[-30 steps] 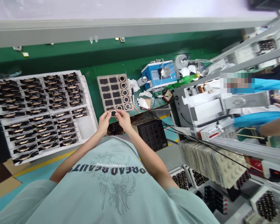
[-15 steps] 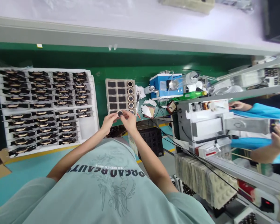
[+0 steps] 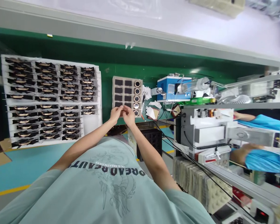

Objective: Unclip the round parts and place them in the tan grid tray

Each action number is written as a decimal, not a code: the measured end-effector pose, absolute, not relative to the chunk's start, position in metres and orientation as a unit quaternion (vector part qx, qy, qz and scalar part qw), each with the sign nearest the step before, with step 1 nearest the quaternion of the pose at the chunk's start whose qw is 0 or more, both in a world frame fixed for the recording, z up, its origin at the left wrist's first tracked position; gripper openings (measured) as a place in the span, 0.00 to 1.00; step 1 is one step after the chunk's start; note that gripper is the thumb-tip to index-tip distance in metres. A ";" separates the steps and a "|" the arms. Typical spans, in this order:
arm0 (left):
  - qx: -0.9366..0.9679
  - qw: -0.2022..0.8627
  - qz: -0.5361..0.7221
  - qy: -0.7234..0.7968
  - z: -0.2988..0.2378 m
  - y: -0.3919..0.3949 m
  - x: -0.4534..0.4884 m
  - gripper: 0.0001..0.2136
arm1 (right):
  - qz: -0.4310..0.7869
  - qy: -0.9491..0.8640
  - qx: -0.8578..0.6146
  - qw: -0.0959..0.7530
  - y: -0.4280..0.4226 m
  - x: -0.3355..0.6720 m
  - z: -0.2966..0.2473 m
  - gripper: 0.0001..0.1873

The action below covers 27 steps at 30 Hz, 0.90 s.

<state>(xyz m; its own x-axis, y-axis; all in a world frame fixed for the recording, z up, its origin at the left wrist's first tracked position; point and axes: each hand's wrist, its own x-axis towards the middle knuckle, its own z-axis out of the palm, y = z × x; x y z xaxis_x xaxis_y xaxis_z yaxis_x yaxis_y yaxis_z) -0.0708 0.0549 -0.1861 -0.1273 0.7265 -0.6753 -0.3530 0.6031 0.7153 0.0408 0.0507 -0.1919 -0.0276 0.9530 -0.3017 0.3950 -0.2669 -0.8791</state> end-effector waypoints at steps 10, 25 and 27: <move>0.246 0.647 0.448 0.566 -0.178 0.032 -0.089 0.11 | 0.473 -0.559 -0.623 0.275 0.041 0.046 -0.169 0.23; 0.301 0.693 0.326 0.569 -0.153 0.013 -0.102 0.07 | 0.250 -0.633 -0.732 0.028 0.084 0.062 -0.154 0.23; 0.347 0.663 0.332 0.574 -0.147 -0.003 -0.116 0.08 | 0.197 -0.675 -0.710 -0.050 0.101 0.064 -0.155 0.20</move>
